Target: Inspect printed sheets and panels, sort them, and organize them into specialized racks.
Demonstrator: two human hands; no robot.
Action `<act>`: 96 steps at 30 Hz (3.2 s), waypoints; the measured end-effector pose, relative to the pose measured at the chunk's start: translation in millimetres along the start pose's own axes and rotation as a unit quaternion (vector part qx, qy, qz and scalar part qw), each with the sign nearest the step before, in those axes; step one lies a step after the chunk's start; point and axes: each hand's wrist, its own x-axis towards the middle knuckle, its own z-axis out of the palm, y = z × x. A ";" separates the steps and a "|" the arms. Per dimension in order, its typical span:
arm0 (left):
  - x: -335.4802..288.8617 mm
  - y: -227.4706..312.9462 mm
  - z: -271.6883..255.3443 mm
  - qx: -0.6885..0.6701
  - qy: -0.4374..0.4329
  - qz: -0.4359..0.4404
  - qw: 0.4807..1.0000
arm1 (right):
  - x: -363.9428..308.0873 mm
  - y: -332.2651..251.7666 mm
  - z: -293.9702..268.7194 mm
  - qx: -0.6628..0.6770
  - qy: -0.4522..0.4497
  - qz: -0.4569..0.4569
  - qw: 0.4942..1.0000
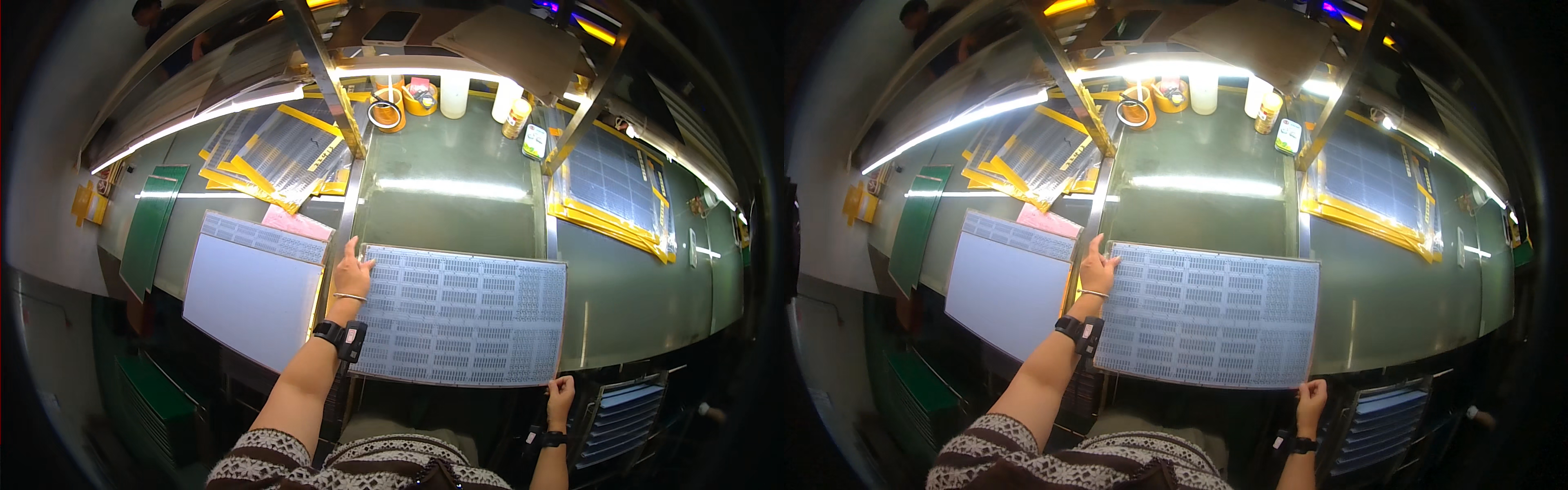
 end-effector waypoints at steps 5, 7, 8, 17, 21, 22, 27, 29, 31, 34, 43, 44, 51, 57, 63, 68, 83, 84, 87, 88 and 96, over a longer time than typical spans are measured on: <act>0.1 -6.1 4.0 0.105 -0.070 0.059 0.990 | 1.0 3.0 -2.2 -0.003 0.000 0.011 1.000; -0.2 -3.5 5.8 0.133 -0.087 0.053 0.986 | 0.2 1.3 -1.0 0.001 0.007 0.014 1.000; 0.1 -2.9 6.3 0.159 -0.088 0.070 0.981 | 0.0 0.7 -0.4 0.007 0.013 0.016 1.000; 0.2 17.6 -0.8 0.370 -0.108 0.199 0.901 | -3.2 -43.5 1.7 -0.353 0.079 -0.150 0.920; -7.5 14.5 -4.8 0.349 -0.027 0.221 0.910 | 42.0 -94.7 31.9 -0.487 -0.001 -0.263 0.833; -8.9 11.5 -3.8 0.347 -0.007 0.242 0.906 | 63.8 -101.0 41.2 -0.485 -0.004 -0.278 0.829; -7.7 15.9 0.9 0.327 0.000 0.283 0.902 | 154.5 -117.7 66.5 -0.497 0.033 -0.329 0.802; -6.1 11.4 -2.4 0.341 -0.005 0.289 0.895 | 167.0 -120.2 74.7 -0.495 0.036 -0.342 0.798; -5.5 8.0 -1.3 0.343 -0.015 0.267 0.900 | 174.0 -120.4 82.2 -0.513 0.033 -0.332 0.791; -6.4 5.7 1.0 0.331 -0.061 0.233 0.912 | 175.6 -122.6 83.2 -0.511 0.009 -0.296 0.807; -26.4 12.2 16.2 0.291 -0.082 0.135 0.944 | 81.8 -90.9 42.5 -0.476 -0.071 -0.268 0.834; -26.0 13.7 17.2 0.285 -0.081 0.132 0.946 | 49.2 -82.1 29.9 -0.480 -0.079 -0.252 0.837; -52.8 -1.1 -14.6 0.334 -0.047 0.116 0.934 | -62.4 -62.9 -16.4 -0.485 -0.094 -0.179 0.851; -202.0 -24.3 -78.0 0.292 0.014 -0.010 0.956 | -29.7 -97.0 47.3 -0.356 -0.234 -0.346 0.836; -220.9 -60.5 -56.3 -0.297 0.000 -0.415 0.860 | -30.0 -84.2 104.9 -0.401 -0.223 -0.411 0.788; -216.0 -52.3 -73.2 -0.316 -0.034 -0.382 0.868 | -32.8 -101.0 112.8 -0.414 -0.165 -0.436 0.782; -178.1 -163.2 -195.5 -0.576 0.186 -0.537 0.588 | 159.0 -316.0 105.7 -0.318 -0.412 -0.286 0.804; -175.8 -175.1 -191.5 -0.551 0.166 -0.523 0.629 | 179.1 -295.0 124.2 -0.292 -0.451 -0.236 0.809; -166.1 -197.1 -183.1 -0.467 0.075 -0.507 0.720 | 240.1 -221.1 138.7 -0.281 -0.374 -0.265 0.843; -165.6 -179.4 -196.6 -0.517 0.106 -0.490 0.694 | 224.4 -225.7 151.7 -0.359 -0.297 -0.374 0.802; -194.1 -96.1 -243.2 -0.683 0.111 -0.290 0.661 | -35.4 -258.0 296.2 0.147 -0.655 0.133 0.729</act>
